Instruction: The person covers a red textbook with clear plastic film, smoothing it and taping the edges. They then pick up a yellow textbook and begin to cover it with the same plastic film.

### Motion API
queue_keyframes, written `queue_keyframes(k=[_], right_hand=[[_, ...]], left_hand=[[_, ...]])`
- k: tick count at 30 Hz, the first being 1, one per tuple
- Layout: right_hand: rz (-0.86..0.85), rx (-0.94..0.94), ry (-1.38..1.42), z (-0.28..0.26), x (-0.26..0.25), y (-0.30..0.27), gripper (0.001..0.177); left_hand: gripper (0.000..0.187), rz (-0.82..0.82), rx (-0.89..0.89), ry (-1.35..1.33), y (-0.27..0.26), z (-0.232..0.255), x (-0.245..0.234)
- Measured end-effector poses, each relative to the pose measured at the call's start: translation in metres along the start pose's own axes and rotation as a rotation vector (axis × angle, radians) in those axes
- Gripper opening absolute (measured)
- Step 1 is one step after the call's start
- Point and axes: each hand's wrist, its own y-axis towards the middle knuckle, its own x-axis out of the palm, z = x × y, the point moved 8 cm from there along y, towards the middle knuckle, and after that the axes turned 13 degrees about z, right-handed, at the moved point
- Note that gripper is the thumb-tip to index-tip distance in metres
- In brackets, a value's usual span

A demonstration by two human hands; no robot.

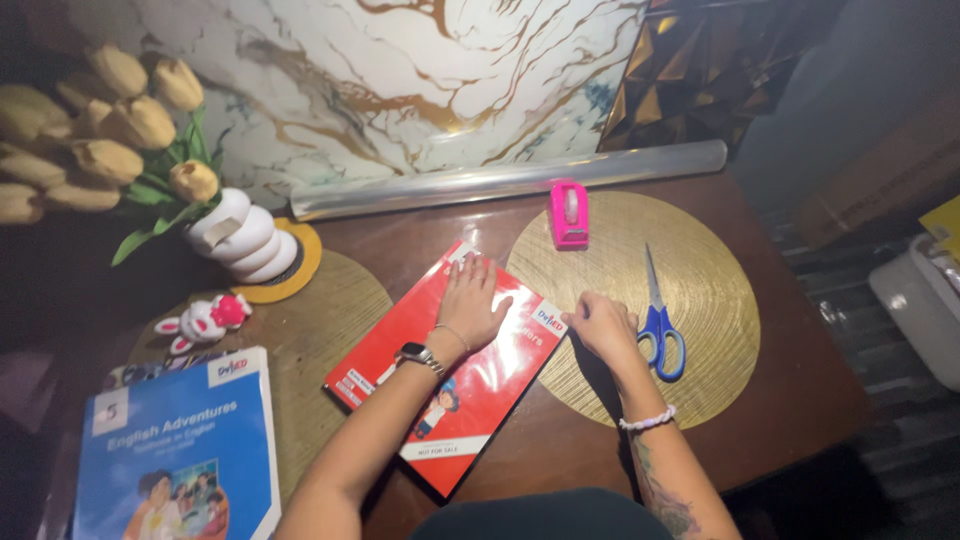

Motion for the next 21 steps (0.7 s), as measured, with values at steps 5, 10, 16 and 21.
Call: queue_keyframes(k=[5, 10, 16, 21], right_hand=[[0.207, -0.226, 0.078, -0.020, -0.005, -0.016, 0.018], [0.240, -0.172, 0.055, -0.018, -0.006, -0.024, 0.019], [0.156, -0.107, 0.169, -0.021, -0.014, -0.012, 0.022], [-0.179, -0.064, 0.367, -0.022, 0.010, 0.018, 0.020]], left_hand=[[0.075, -0.027, -0.018, -0.058, 0.002, 0.004, -0.013], [0.056, -0.032, -0.031, -0.265, 0.015, -0.023, -0.011], [0.052, 0.102, 0.016, -0.312, 0.019, -0.026, -0.019], [0.064, 0.112, -0.016, -0.347, 0.019, -0.028, -0.021]])
